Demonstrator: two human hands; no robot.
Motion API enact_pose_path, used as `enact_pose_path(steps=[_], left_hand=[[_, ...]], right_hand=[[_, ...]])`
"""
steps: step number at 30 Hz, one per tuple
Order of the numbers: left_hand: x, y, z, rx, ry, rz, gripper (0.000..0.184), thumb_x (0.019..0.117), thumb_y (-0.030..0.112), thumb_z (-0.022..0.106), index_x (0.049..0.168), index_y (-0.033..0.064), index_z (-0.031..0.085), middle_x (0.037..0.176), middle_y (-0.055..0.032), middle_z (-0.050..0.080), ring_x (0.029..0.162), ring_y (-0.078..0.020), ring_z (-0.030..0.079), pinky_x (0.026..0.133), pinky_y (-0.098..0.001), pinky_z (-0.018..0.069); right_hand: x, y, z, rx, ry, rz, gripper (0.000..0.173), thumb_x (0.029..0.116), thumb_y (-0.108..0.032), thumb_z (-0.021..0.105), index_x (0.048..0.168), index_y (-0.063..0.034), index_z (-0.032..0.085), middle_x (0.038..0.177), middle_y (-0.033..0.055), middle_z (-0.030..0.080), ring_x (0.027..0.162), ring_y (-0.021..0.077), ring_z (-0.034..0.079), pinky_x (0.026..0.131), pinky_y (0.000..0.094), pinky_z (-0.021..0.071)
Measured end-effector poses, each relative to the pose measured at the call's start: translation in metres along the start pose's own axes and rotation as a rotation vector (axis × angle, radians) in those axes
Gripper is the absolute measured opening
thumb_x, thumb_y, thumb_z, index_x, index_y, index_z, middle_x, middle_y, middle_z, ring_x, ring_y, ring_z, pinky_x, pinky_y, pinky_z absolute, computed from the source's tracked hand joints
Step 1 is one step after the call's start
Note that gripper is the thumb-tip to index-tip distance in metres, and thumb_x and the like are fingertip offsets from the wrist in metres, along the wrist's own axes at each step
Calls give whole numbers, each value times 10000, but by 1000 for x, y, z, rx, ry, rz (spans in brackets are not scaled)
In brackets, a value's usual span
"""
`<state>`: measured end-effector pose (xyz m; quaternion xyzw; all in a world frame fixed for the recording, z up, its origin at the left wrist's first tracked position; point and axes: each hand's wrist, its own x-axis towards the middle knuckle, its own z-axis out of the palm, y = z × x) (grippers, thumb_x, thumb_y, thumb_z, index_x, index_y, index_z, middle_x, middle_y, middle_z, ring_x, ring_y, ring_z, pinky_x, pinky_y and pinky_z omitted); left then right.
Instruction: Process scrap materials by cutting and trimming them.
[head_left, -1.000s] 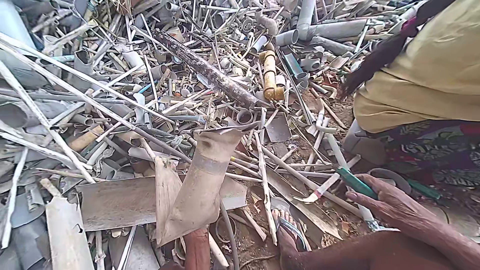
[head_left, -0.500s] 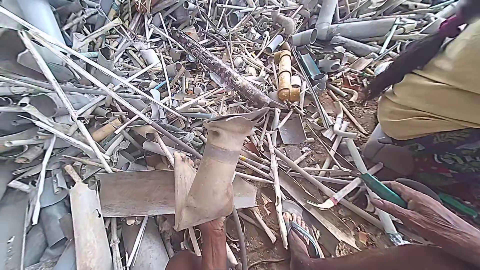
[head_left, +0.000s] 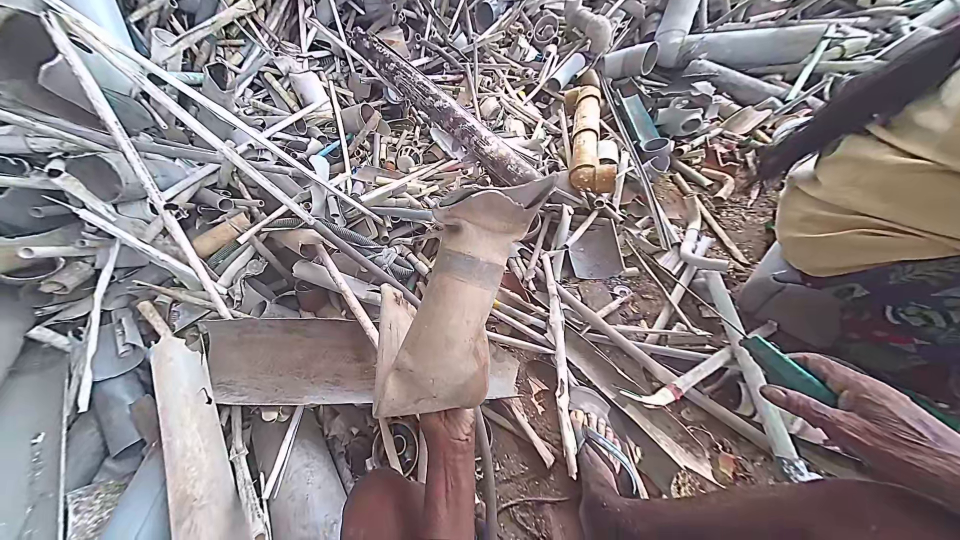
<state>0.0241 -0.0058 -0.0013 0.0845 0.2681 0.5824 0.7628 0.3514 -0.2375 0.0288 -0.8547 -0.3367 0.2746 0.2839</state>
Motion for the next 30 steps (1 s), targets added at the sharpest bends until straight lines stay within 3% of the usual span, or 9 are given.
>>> enact_pose_path(steps=[7, 11, 14, 17, 19, 22, 24, 26, 30], left_hand=[[-5, 0, 14, -92, 46, 15, 336, 1115, 175, 214, 1124, 79, 536, 916, -40, 659, 871, -105, 690, 777, -257, 580], [7, -3, 6, -153, 94, -15, 382, 1115, 248, 245, 1038, 89, 584, 872, -56, 706, 837, -156, 732, 727, -314, 620], [8, -4, -2, -95, 10, 45, 346, 1112, 146, 217, 1139, 37, 545, 966, -75, 665, 937, -153, 690, 855, -299, 578], [13, -8, -1, -44, 35, 99, 288, 1099, 137, 278, 1079, 65, 556, 928, -62, 669, 922, -151, 694, 843, -307, 585], [15, -3, 9, -73, 76, 62, 306, 1117, 194, 254, 1137, 88, 541, 984, -59, 668, 962, -155, 692, 851, -324, 590], [27, -2, 14, -142, 122, 17, 412, 1125, 363, 253, 1124, 113, 580, 953, -61, 704, 912, -180, 722, 792, -377, 624], [30, -8, 10, -67, 81, 58, 408, 1123, 381, 261, 1170, 115, 566, 978, -52, 698, 929, -165, 710, 813, -381, 618], [29, -13, 6, 44, 66, 118, 349, 1122, 305, 314, 1228, 86, 564, 1039, -67, 702, 975, -171, 709, 845, -389, 616], [9, -20, 23, 338, 117, 254, 204, 1075, 72, 425, 1071, 13, 620, 874, -50, 731, 809, -130, 737, 763, -335, 638]], right_hand=[[0, -3, 2, -36, 4, -6, 403, 942, -185, 680, 1232, 63, 551, 855, 180, 581, 664, 256, 546, 632, 488, 448], [1, 1, 3, -52, 32, -21, 404, 933, -191, 685, 1225, 59, 560, 850, 187, 588, 658, 265, 548, 622, 501, 443], [3, 4, 4, -77, 47, -30, 399, 927, -193, 684, 1210, 62, 566, 849, 182, 588, 650, 263, 541, 626, 504, 440], [3, 4, 4, -80, 57, -10, 399, 938, -189, 689, 1206, 76, 559, 856, 208, 584, 663, 285, 544, 636, 524, 437], [-1, -1, 4, -4, 109, -7, 413, 922, -212, 667, 1209, 61, 546, 815, 146, 567, 615, 219, 529, 584, 451, 438], [-28, -52, 7, 396, 242, 44, 180, 927, -61, 615, 1051, -93, 489, 635, -106, 523, 463, -16, 510, 437, 149, 445], [-45, -87, 20, 696, 315, 67, 198, 930, 71, 548, 927, -120, 496, 586, -106, 548, 433, 7, 522, 413, 162, 459], [-49, -71, 44, 864, 224, -42, 150, 893, -35, 610, 856, -176, 575, 566, -77, 597, 418, 37, 544, 391, 195, 476], [-41, -94, 86, 864, 92, -235, 131, 865, -196, 739, 941, -192, 633, 677, -60, 670, 434, 19, 548, 382, 167, 457]])
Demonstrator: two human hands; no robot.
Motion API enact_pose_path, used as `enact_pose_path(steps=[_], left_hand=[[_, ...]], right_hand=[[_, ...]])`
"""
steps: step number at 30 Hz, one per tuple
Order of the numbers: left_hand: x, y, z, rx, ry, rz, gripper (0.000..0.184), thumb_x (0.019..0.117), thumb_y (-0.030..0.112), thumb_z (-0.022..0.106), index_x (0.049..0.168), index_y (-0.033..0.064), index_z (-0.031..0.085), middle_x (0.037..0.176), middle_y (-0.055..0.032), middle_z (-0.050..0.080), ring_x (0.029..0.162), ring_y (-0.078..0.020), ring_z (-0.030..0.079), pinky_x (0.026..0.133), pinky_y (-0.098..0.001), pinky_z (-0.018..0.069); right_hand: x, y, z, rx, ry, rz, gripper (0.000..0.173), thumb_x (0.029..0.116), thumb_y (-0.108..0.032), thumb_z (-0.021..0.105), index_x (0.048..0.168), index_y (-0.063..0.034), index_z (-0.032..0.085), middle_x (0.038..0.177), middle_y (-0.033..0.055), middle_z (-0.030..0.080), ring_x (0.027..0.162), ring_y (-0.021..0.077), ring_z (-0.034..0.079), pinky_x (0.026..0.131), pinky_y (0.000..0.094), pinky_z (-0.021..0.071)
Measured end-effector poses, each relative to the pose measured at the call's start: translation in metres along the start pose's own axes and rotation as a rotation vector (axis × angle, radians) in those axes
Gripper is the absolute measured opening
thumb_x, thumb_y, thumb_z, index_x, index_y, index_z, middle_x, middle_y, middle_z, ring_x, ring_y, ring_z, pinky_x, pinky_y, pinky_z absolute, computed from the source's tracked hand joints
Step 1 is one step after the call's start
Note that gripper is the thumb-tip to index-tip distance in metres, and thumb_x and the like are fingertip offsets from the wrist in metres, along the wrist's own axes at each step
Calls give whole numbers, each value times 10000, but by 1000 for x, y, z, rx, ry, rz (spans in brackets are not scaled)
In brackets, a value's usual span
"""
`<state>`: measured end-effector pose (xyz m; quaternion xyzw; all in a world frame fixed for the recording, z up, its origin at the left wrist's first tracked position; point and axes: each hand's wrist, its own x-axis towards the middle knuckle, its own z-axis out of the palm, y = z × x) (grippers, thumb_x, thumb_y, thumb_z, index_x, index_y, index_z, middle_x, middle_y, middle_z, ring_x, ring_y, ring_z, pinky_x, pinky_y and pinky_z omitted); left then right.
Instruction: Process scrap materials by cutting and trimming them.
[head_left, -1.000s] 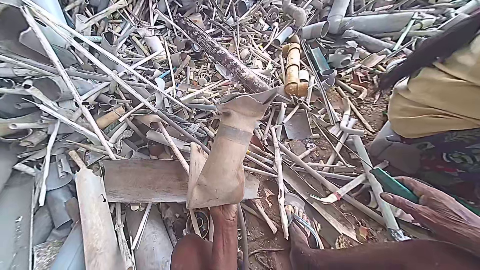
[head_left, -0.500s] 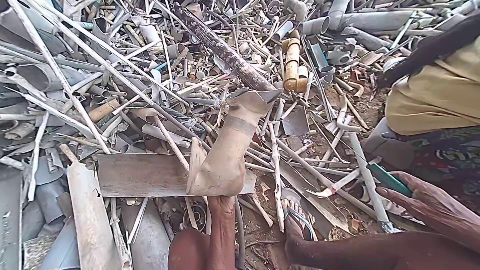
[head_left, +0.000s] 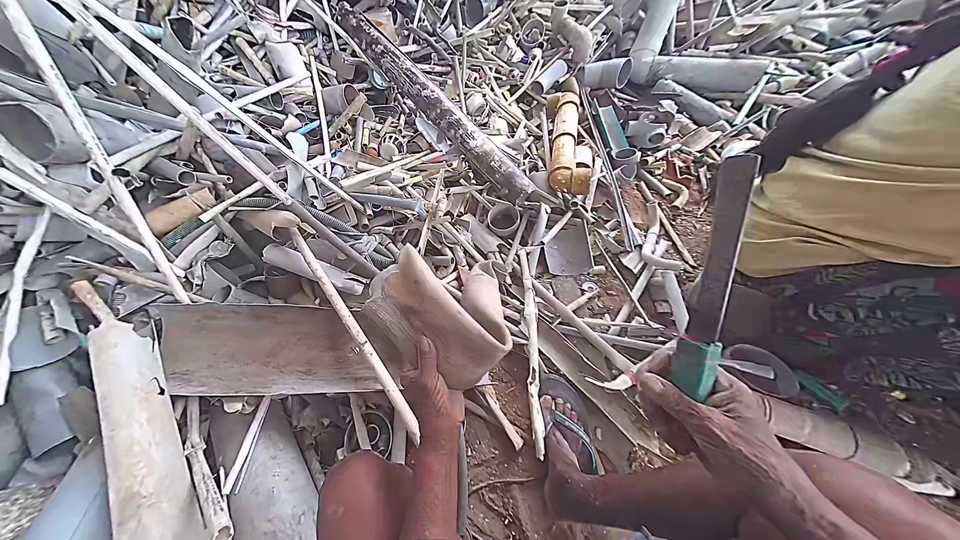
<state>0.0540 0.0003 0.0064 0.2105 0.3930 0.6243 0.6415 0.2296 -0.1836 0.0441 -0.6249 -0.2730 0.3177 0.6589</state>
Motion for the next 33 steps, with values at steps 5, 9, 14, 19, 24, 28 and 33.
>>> enact_pose_path(steps=[5, 9, 14, 19, 24, 28, 33], left_hand=[[-24, -6, -2, 220, -162, 213, 91, 920, -16, 568, 946, 32, 641, 752, 64, 717, 714, -15, 707, 713, -220, 617], [-36, -5, -8, 362, -343, 335, 227, 892, 18, 616, 1082, -103, 592, 877, 66, 709, 837, 61, 682, 802, -152, 580], [-54, 2, -8, 516, -478, 315, 518, 789, 33, 676, 1208, -217, 501, 995, -46, 703, 891, 85, 667, 823, -118, 553], [-49, 9, 6, 683, -504, 413, 496, 875, 68, 685, 1245, -220, 521, 1025, -146, 697, 890, 74, 654, 833, -100, 526], [-28, 27, 29, 992, -563, 482, 619, 947, 206, 689, 1379, -182, 475, 1091, -253, 703, 970, -184, 712, 903, -296, 549], [-12, 38, 58, 1059, -567, 640, 484, 1018, 214, 580, 1312, -168, 535, 898, -214, 688, 812, -257, 680, 796, -386, 552], [-29, 30, 62, 1025, -531, 419, 608, 1019, 96, 580, 1513, -139, 316, 1269, -327, 619, 1139, -351, 647, 1012, -424, 494]], right_hand=[[27, -3, 56, 18, -132, -46, 392, 956, -159, 637, 1314, -60, 509, 1127, -26, 760, 596, 15, 650, 428, 163, 484], [28, 8, 76, 17, -235, -30, 519, 939, -218, 680, 1380, -49, 465, 1030, -69, 759, 568, -23, 600, 454, 148, 476], [23, 14, 72, -59, -186, -14, 466, 863, -89, 682, 1308, -30, 557, 817, -91, 689, 537, -22, 585, 476, 151, 506], [13, 18, 66, -38, -149, 36, 402, 831, -95, 694, 1217, -47, 594, 781, -85, 703, 512, 7, 600, 460, 169, 515], [3, 21, 67, -106, -149, 74, 308, 820, -110, 699, 1105, -71, 589, 716, -82, 665, 502, 25, 604, 470, 193, 529], [-3, 28, 68, -83, -153, 122, 324, 818, -115, 692, 1121, -52, 595, 751, -61, 680, 538, 43, 632, 498, 218, 555], [-1, 38, 63, 41, -107, 170, 363, 833, -73, 673, 1182, -34, 581, 789, -24, 718, 559, 67, 656, 497, 224, 559]])
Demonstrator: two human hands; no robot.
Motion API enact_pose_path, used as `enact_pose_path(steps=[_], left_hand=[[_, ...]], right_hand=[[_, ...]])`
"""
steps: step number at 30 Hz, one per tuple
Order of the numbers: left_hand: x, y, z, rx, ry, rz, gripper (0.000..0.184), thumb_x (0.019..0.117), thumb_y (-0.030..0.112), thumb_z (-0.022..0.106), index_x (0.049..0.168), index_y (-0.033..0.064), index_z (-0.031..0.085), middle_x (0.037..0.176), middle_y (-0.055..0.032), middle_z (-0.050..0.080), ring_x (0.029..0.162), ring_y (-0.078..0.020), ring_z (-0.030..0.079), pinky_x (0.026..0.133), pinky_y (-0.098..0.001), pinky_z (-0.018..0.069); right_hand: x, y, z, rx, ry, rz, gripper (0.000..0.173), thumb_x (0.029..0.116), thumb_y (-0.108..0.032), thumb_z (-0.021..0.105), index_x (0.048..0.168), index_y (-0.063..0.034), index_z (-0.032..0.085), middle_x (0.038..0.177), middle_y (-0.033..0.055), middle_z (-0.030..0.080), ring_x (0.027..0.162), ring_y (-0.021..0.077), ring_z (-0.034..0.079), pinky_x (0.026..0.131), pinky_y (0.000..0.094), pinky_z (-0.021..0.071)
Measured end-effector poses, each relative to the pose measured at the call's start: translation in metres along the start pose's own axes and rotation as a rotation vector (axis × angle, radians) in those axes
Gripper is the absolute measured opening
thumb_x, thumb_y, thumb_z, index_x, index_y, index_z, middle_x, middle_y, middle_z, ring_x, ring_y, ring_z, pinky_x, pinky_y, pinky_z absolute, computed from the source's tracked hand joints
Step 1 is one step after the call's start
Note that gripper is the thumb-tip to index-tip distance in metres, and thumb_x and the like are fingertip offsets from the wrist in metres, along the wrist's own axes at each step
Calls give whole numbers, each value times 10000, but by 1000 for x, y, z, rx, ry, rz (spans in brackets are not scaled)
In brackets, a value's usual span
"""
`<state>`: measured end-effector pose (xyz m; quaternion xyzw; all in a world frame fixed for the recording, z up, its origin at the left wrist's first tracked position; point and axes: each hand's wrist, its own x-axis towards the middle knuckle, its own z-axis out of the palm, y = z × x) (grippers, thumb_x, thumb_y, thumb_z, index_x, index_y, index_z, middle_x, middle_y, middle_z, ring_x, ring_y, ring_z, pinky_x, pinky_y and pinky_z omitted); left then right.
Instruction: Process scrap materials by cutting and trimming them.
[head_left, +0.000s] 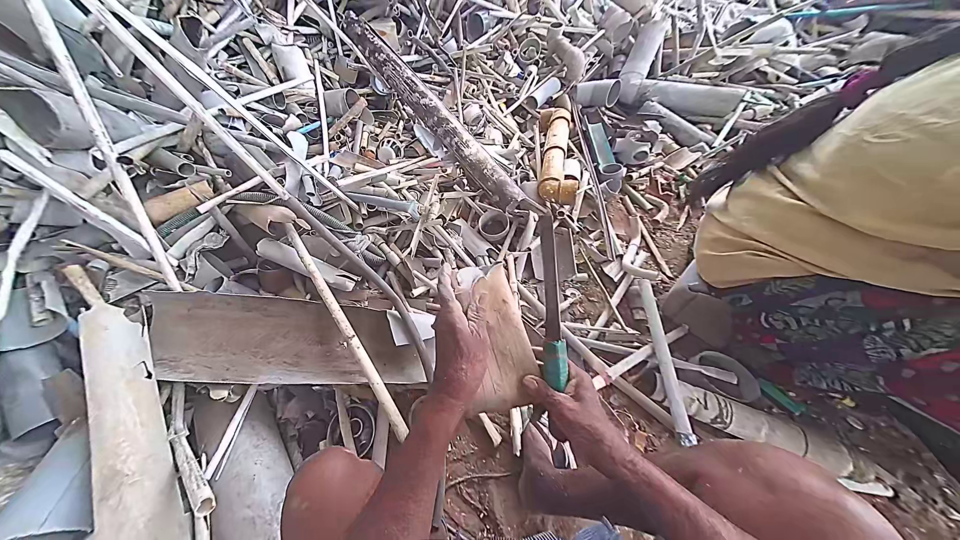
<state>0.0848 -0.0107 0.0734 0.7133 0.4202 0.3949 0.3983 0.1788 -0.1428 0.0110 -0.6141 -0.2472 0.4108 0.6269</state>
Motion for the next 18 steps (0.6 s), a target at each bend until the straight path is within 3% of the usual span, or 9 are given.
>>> enact_pose_path(steps=[3, 6, 8, 9, 11, 12, 14, 16, 18], left_hand=[[-52, -10, 17, -34, -102, -52, 720, 970, 43, 621, 1536, -167, 229, 1411, -356, 528, 1273, -376, 601, 1089, -399, 460], [-102, -42, 24, 134, -70, 300, 560, 880, 120, 689, 1308, -211, 547, 1127, -281, 714, 1033, -323, 735, 964, -369, 556], [-105, -75, 12, 212, -14, 570, 446, 1011, 342, 559, 1189, -48, 681, 1156, -177, 733, 1148, -255, 684, 1095, -398, 450], [-99, -90, 2, 205, 14, 583, 493, 1072, 428, 442, 1190, 9, 674, 1252, -195, 690, 1272, -289, 606, 1146, -461, 372], [-77, -105, -13, -29, 94, 282, 710, 1066, 514, 373, 1286, -141, 539, 1416, -316, 513, 1403, -308, 450, 1193, -402, 311], [-62, -102, -17, -232, 112, 53, 822, 1010, 534, 422, 1411, -184, 398, 1492, -300, 429, 1418, -248, 415, 1167, -328, 340], [-40, -93, -16, -640, 90, -250, 982, 903, 511, 593, 1582, -41, 147, 1587, -215, 317, 1423, -226, 425, 1084, -384, 481], [-30, -83, -6, -779, 205, -308, 1031, 839, 293, 713, 1607, 24, 80, 1612, -235, 252, 1434, -289, 406, 1080, -446, 484], [-25, -85, 3, -764, 375, -379, 927, 859, 78, 748, 1579, 6, 170, 1554, -257, 336, 1374, -295, 459, 1050, -412, 490]], right_hand=[[11, -8, -10, 147, 109, 43, 316, 888, 12, 608, 1202, -13, 581, 736, 15, 699, 471, 60, 581, 426, 196, 489], [19, -19, -23, 254, 174, 106, 287, 967, 31, 520, 1242, -43, 562, 689, 42, 659, 411, 56, 507, 375, 188, 432], [19, -28, -29, 316, 168, 135, 293, 995, 21, 447, 1251, -69, 557, 685, 45, 651, 415, 57, 516, 383, 188, 443], [20, -31, -31, 355, 148, 139, 299, 1010, 11, 410, 1258, -71, 556, 696, 51, 658, 422, 59, 527, 386, 188, 451], [23, -35, -36, 447, 114, 157, 272, 1061, -24, 337, 1216, -65, 557, 691, 66, 667, 414, 64, 539, 377, 187, 454], [24, -37, -36, 470, 103, 160, 259, 1073, -45, 312, 1181, -68, 547, 684, 61, 663, 413, 64, 540, 374, 183, 455], [28, -36, -34, 459, 107, 156, 251, 1077, -62, 307, 1174, -74, 538, 700, 60, 670, 418, 66, 540, 373, 186, 451], [34, -31, -31, 440, 112, 166, 256, 1093, -84, 309, 1212, -83, 535, 726, 61, 681, 424, 66, 551, 368, 189, 456], [35, -25, -30, 459, 118, 186, 261, 1113, -123, 286, 1191, -95, 534, 701, 51, 663, 414, 57, 536, 362, 181, 443]])
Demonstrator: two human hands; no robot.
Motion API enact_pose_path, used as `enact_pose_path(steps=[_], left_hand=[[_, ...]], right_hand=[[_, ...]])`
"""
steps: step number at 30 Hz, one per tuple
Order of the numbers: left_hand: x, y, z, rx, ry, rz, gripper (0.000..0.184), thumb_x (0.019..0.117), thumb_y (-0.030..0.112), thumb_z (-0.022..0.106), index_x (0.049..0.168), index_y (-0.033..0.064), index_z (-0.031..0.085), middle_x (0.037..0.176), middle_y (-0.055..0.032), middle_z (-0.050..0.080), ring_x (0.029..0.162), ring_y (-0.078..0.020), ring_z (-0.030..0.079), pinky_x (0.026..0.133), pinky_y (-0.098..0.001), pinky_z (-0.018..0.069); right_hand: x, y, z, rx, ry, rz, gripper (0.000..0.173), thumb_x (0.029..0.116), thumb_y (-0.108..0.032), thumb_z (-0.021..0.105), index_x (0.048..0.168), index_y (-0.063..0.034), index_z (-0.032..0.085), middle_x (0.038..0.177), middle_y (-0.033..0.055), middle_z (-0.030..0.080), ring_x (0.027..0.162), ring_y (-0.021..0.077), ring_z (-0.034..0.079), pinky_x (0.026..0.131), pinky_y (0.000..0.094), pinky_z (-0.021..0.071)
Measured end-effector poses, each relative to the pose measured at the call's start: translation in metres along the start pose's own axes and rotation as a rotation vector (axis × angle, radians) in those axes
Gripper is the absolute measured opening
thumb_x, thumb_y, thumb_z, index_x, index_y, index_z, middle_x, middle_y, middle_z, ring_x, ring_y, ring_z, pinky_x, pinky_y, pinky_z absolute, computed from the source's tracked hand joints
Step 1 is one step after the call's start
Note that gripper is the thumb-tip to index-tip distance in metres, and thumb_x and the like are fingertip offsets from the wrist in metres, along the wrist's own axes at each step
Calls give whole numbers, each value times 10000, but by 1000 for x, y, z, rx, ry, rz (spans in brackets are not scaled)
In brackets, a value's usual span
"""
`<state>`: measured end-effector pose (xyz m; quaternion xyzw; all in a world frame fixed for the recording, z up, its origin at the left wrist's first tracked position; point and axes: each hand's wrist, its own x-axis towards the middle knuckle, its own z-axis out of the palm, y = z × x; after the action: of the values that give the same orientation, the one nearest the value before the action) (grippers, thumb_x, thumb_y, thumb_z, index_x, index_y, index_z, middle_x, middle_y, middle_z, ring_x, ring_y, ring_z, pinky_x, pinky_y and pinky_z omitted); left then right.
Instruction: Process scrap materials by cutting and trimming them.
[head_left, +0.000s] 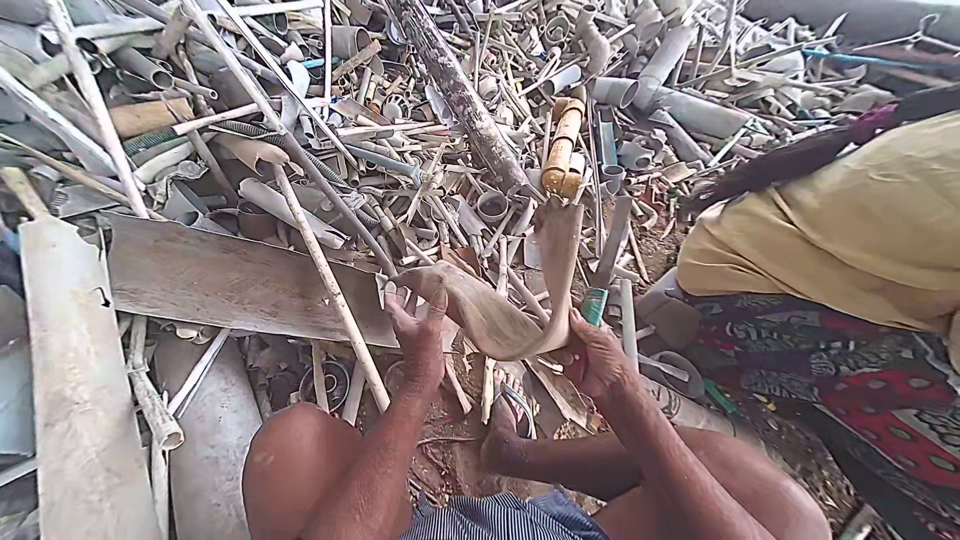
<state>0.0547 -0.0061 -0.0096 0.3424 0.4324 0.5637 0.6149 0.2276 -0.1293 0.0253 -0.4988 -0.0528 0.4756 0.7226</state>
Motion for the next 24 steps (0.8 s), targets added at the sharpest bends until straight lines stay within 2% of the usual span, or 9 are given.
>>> enact_pose_path(steps=[3, 6, 9, 11, 14, 17, 18, 21, 24], left_hand=[[15, -11, -14, 51, 99, -20, 775, 894, 54, 722, 1533, -36, 293, 1488, -239, 453, 1290, -220, 522, 1044, -320, 468], [24, 7, -15, -282, 83, -196, 577, 1039, 8, 512, 1549, 73, 250, 1411, -197, 503, 1089, -265, 655, 848, -420, 591], [28, 13, 2, -389, 143, -200, 593, 1003, -61, 539, 1511, 51, 256, 1299, -181, 517, 995, -233, 649, 810, -387, 589], [22, 12, 12, -446, 181, -284, 441, 1055, 48, 503, 1464, 26, 341, 1205, -147, 554, 968, -185, 615, 824, -347, 549], [6, 11, 14, -687, -23, -380, 294, 1095, 238, 435, 1335, 70, 452, 1114, -90, 642, 994, -159, 667, 868, -344, 577], [1, 6, 12, -792, -220, -276, 699, 747, 179, 881, 1280, 53, 446, 1071, -79, 677, 978, -151, 694, 871, -345, 601], [1, 8, 13, -768, -236, -248, 807, 668, 200, 935, 1284, 58, 433, 1078, -59, 669, 985, -128, 685, 881, -326, 594], [5, 19, 19, -735, -180, -215, 791, 673, 206, 920, 1275, 36, 436, 1059, -72, 676, 952, -130, 697, 854, -320, 605], [8, 22, 15, -702, -182, -197, 1131, 525, 378, 1001, 1371, 70, 317, 1139, -57, 613, 1002, -108, 666, 864, -303, 593]], right_hand=[[-3, 2, -3, 55, 5, 6, 306, 1118, -135, 252, 1098, -87, 553, 661, 44, 643, 409, 54, 533, 358, 176, 436], [-6, 6, -4, 121, 11, 48, 381, 1126, -189, 201, 1021, -87, 552, 647, 37, 638, 409, 48, 533, 359, 170, 429], [-8, 5, 4, 200, 32, 112, 490, 1121, -265, 160, 905, -103, 568, 619, 35, 641, 390, 46, 531, 344, 167, 423], [-12, 9, 8, 226, 54, 129, 512, 1115, -263, 162, 862, -99, 575, 602, 36, 631, 378, 45, 516, 337, 169, 410], [-14, 21, 6, 294, 33, 146, 544, 1090, -227, 168, 779, -110, 599, 586, 30, 635, 373, 38, 513, 339, 159, 405], [-10, 29, -6, 420, -8, 205, 552, 1070, -243, 218, 744, -105, 640, 616, 56, 659, 398, 59, 555, 352, 172, 440], [-8, 30, -11, 467, -33, 223, 555, 1068, -251, 239, 745, -96, 663, 635, 74, 674, 411, 78, 579, 360, 185, 459], [-8, 33, -10, 478, -55, 244, 570, 1069, -247, 235, 729, -94, 665, 632, 79, 676, 410, 82, 580, 356, 189, 454], [-13, 35, -7, 503, -146, 283, 501, 1055, -227, 349, 733, -78, 703, 638, 90, 689, 424, 79, 598, 368, 181, 466]])
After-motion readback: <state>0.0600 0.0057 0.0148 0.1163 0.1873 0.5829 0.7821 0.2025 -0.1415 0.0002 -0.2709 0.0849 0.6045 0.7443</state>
